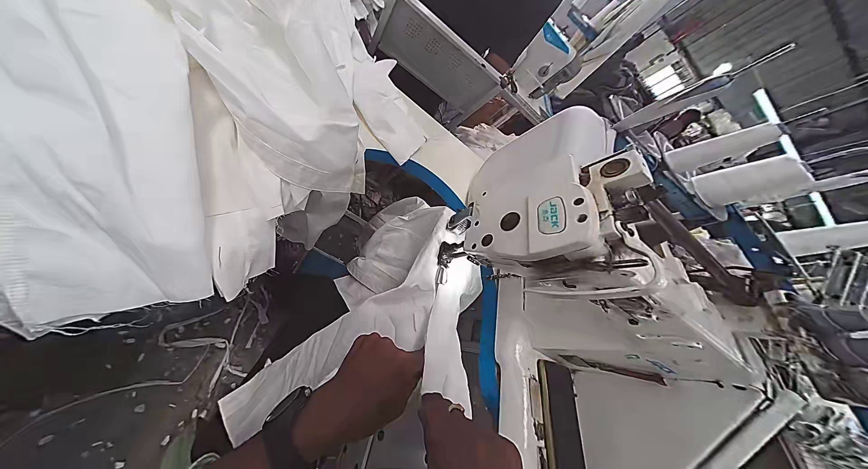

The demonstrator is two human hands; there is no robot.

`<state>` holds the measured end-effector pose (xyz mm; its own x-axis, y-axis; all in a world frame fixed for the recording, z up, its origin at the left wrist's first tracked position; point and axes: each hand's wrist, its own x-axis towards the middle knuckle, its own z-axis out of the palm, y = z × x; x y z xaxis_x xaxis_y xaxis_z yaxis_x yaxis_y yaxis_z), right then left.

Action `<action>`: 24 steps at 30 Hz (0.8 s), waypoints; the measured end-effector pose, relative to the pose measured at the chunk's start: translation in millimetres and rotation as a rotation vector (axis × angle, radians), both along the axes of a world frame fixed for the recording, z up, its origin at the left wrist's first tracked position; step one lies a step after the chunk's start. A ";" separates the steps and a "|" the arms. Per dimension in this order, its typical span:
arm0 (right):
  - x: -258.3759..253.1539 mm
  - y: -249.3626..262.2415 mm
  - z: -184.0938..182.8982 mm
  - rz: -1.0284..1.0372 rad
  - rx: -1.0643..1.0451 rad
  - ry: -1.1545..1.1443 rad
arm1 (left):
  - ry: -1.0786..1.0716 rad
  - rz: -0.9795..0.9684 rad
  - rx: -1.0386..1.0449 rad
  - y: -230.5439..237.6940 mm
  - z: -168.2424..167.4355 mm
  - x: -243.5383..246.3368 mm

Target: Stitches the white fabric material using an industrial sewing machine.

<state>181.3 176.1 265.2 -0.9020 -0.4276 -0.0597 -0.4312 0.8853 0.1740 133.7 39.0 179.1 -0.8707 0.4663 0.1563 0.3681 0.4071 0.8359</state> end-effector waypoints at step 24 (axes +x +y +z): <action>-40.1 89.9 -37.8 -0.043 -0.379 0.271 | -0.141 0.329 -0.133 29.8 29.1 -11.3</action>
<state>141.2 266.0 227.4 -0.8810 -0.3358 0.3334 -0.3763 0.9243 -0.0635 122.4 68.8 208.2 -0.9858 0.1668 -0.0187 0.0851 0.5930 0.8007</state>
